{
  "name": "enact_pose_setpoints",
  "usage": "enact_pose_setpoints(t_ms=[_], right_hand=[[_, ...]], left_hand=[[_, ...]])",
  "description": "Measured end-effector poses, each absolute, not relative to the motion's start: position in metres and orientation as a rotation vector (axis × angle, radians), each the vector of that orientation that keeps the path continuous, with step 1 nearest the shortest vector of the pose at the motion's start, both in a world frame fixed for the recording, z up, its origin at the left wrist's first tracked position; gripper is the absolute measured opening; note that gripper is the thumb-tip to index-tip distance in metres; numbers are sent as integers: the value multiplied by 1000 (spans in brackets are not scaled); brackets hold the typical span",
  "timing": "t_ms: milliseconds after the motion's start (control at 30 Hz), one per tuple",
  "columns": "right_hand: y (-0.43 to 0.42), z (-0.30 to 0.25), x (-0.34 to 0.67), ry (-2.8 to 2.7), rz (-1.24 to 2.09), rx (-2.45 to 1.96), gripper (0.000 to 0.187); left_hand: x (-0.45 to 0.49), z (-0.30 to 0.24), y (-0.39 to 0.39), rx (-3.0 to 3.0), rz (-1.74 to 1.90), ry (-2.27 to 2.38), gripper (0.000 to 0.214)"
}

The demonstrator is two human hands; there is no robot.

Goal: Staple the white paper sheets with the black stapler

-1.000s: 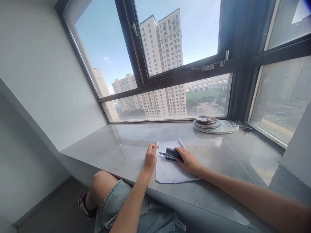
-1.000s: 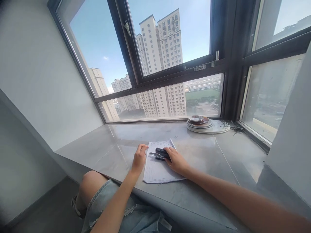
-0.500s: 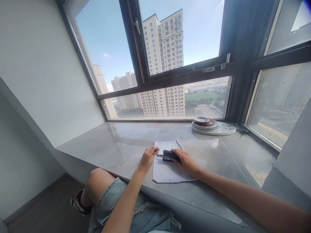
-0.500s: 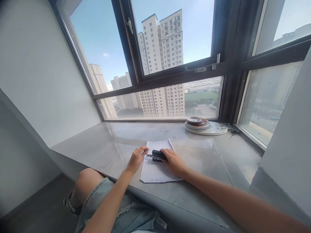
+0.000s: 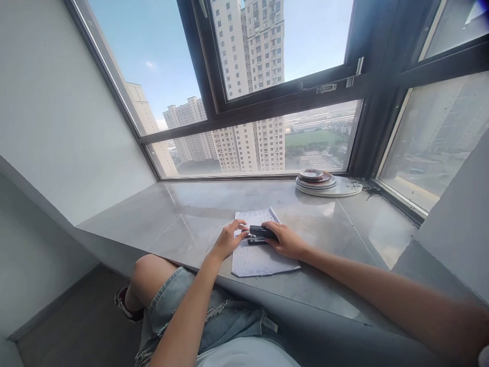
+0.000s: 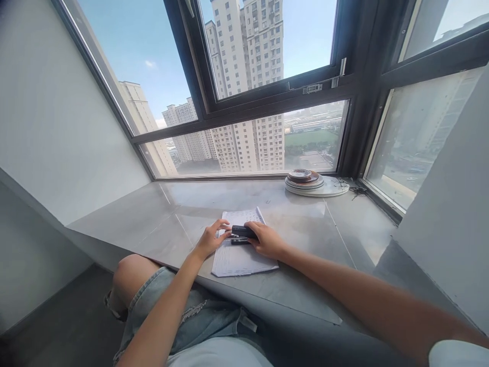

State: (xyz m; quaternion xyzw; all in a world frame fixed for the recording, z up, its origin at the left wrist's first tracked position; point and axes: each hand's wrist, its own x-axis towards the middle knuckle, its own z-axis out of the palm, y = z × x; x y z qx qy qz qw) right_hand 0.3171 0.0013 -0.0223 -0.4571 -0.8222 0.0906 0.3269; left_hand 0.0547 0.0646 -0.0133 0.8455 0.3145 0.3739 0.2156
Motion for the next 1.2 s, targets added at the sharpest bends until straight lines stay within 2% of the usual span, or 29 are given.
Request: enact_pose_setpoints(t_ms=[167, 500, 700, 1200], right_hand=[[1, -21, 317, -2153, 251, -1201, 42], [1, -21, 319, -2143, 238, -1199, 40], [-1, -19, 318, -2151, 241, -1199, 36], [-2, -18, 318, -2145, 268, -1227, 42]], left_hand=[[53, -9, 59, 2319, 1048, 836, 34], [54, -9, 59, 2287, 955, 778, 30], [53, -13, 64, 2373, 983, 759, 9], [53, -7, 61, 2383, 1027, 824, 7]])
